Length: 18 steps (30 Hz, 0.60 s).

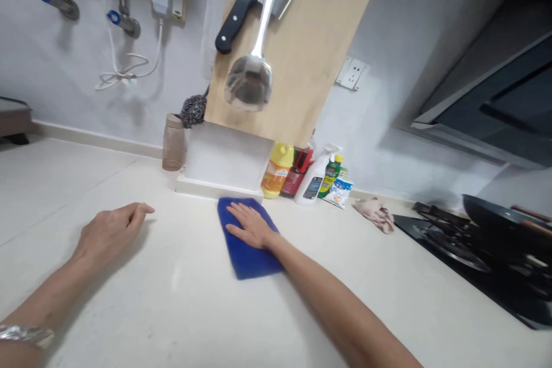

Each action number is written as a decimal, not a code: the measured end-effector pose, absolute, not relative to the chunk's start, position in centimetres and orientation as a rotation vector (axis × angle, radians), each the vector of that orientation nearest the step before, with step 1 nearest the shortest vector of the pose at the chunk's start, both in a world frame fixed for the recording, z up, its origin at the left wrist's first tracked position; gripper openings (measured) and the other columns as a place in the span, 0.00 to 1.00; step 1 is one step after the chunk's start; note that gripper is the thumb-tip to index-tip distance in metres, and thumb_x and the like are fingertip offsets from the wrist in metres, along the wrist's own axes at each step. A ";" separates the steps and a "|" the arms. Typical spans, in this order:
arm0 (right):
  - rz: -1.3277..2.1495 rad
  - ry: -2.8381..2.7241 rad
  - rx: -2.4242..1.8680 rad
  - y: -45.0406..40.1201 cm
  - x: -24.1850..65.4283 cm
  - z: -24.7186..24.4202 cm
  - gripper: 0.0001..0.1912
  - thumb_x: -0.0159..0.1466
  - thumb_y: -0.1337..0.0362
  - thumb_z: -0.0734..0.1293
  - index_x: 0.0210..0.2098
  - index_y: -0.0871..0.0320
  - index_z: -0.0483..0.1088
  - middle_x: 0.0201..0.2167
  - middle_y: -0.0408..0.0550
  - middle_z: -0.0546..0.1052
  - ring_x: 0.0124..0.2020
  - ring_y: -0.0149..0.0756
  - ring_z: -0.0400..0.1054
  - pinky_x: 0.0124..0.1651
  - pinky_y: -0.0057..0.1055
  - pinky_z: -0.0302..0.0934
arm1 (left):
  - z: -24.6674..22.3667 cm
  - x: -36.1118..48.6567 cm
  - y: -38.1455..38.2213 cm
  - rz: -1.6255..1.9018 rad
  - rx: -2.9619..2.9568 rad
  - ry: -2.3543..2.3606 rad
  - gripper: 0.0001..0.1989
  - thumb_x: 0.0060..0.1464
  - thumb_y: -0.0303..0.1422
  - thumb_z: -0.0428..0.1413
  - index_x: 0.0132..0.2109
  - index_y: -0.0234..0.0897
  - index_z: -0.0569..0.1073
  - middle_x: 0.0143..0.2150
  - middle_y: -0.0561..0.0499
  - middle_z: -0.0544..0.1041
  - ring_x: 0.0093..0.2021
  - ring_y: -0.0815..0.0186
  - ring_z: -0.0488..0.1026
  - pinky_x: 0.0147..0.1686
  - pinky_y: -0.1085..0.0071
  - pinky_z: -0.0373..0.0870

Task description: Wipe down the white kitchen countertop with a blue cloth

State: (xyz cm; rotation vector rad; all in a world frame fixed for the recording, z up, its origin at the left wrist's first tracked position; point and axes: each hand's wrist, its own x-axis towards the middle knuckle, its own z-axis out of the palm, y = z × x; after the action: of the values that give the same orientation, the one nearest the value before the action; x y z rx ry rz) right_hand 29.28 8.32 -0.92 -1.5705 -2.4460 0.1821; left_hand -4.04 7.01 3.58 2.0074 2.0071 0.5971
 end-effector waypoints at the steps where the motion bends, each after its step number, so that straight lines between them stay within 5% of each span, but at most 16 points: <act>1: 0.162 -2.435 -1.584 7.9 31.1 -1.1 0.37 0.69 0.41 0.53 0.70 0.57 0.50 0.71 0.50 0.48 0.72 0.46 0.39 0.71 0.48 0.35 | 3.1 -3.9 7.3 0.556 2.045 1.974 0.27 0.60 0.46 0.35 0.51 0.51 0.76 0.45 0.51 0.80 0.48 0.49 0.72 0.41 0.61 0.66; 8: 0.005 -2.255 -1.914 5.9 43.1 -2.7 0.37 0.69 0.41 0.50 0.70 0.56 0.51 0.71 0.47 0.49 0.71 0.42 0.39 0.71 0.42 0.36 | 0.3 -4.2 9.0 0.456 2.139 1.761 0.26 0.60 0.52 0.38 0.49 0.53 0.78 0.50 0.53 0.79 0.50 0.50 0.72 0.51 0.59 0.66; 18: -0.101 -1.838 -2.370 3.0 57.7 -4.6 0.35 0.70 0.46 0.49 0.69 0.60 0.52 0.71 0.50 0.51 0.71 0.45 0.41 0.70 0.43 0.38 | 0.4 -4.5 9.7 0.508 2.086 1.784 0.21 0.57 0.47 0.44 0.45 0.53 0.81 0.53 0.59 0.78 0.56 0.52 0.70 0.58 0.56 0.63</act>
State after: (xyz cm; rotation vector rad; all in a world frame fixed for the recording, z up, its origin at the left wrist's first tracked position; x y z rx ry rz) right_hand 57.69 2.99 -4.57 -2.3700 -1.8385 -0.1012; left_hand -4.50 9.73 0.39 2.0857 1.7836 0.5077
